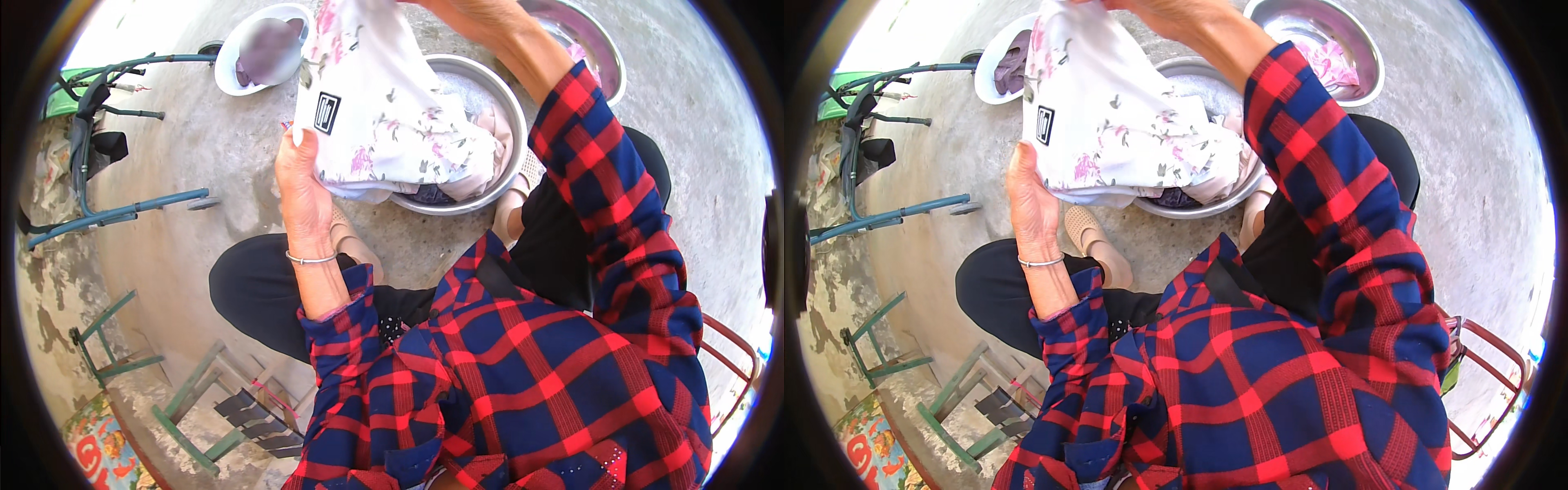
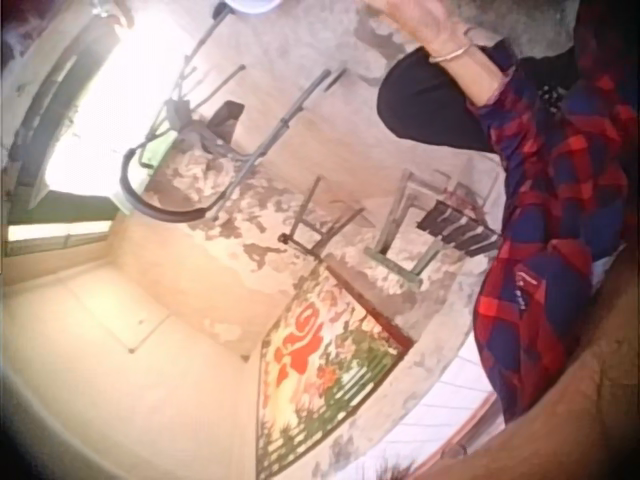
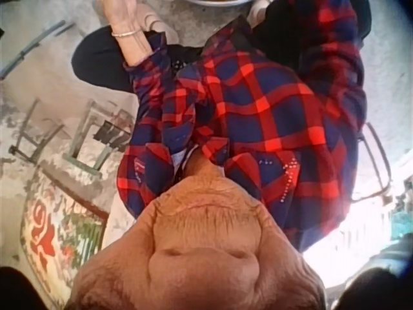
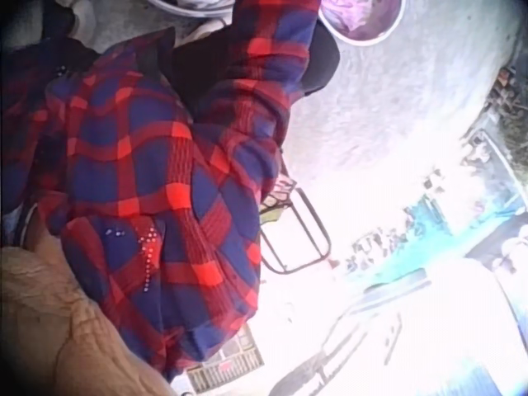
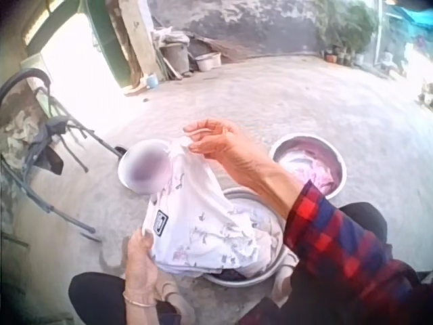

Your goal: The person sits on the ground and washes a white patterned cloth by hand in a metal basin filled with water. They repeatedly submerge, scrub, and wring the cloth, occasionally lifting it to inspect the fabric.

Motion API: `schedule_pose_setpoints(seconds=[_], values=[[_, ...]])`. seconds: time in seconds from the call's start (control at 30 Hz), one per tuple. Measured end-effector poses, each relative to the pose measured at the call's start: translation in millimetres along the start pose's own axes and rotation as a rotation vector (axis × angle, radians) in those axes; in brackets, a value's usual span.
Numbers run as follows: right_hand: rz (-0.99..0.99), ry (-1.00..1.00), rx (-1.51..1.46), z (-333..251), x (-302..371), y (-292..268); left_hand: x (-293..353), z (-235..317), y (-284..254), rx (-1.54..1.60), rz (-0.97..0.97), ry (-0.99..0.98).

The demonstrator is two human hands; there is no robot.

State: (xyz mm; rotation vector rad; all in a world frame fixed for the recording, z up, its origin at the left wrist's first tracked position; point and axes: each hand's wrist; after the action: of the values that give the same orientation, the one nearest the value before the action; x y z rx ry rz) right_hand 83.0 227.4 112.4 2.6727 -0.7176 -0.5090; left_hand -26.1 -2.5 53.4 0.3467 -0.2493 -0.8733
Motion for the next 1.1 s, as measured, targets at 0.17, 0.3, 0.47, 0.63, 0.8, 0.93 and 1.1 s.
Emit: schedule_pose_setpoints(seconds=[0.17, 0.3, 0.47, 0.63, 0.8, 0.93, 1.1], values=[[-0.204, 0.01, -0.118, 10.6, -5.7, 17.3, 3.2, -4.8, -0.9, -0.134, -0.141, -0.187], [-0.202, 0.009, -0.107, 5.3, -3.9, 18.8, -3.0, -5.5, -5.5, 0.352, 0.011, -0.278], [-0.216, 0.031, -0.099, 6.3, -0.9, 17.4, -1.4, -0.8, -3.7, 0.605, -0.056, -0.336], [-0.222, 0.052, -0.108, 11.3, 1.7, 19.6, 0.7, -3.9, -12.1, 0.714, -0.064, -0.354], [-0.229, 0.091, -0.027, 27.2, -4.5, -3.8, -1.6, -7.7, -8.3, 0.646, -0.014, -0.32], [-0.038, 0.263, -0.046, 26.7, 18.6, 6.1, -3.2, -9.9, -9.7, 0.682, -0.007, -0.337], [-0.026, 0.625, 0.125, 36.0, 54.0, 3.3, 2.5, -3.6, 3.1, 0.564, 0.001, -0.228]])
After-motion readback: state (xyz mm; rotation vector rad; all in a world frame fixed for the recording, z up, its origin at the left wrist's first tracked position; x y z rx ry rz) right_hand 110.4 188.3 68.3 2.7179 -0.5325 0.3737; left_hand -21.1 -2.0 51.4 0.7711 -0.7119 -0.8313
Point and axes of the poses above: each hand's wrist, its own x-axis away from the middle knuckle, its own y-axis out of the palm, z = x × y, and after that the axes turned 1 degree about -z, right-handed
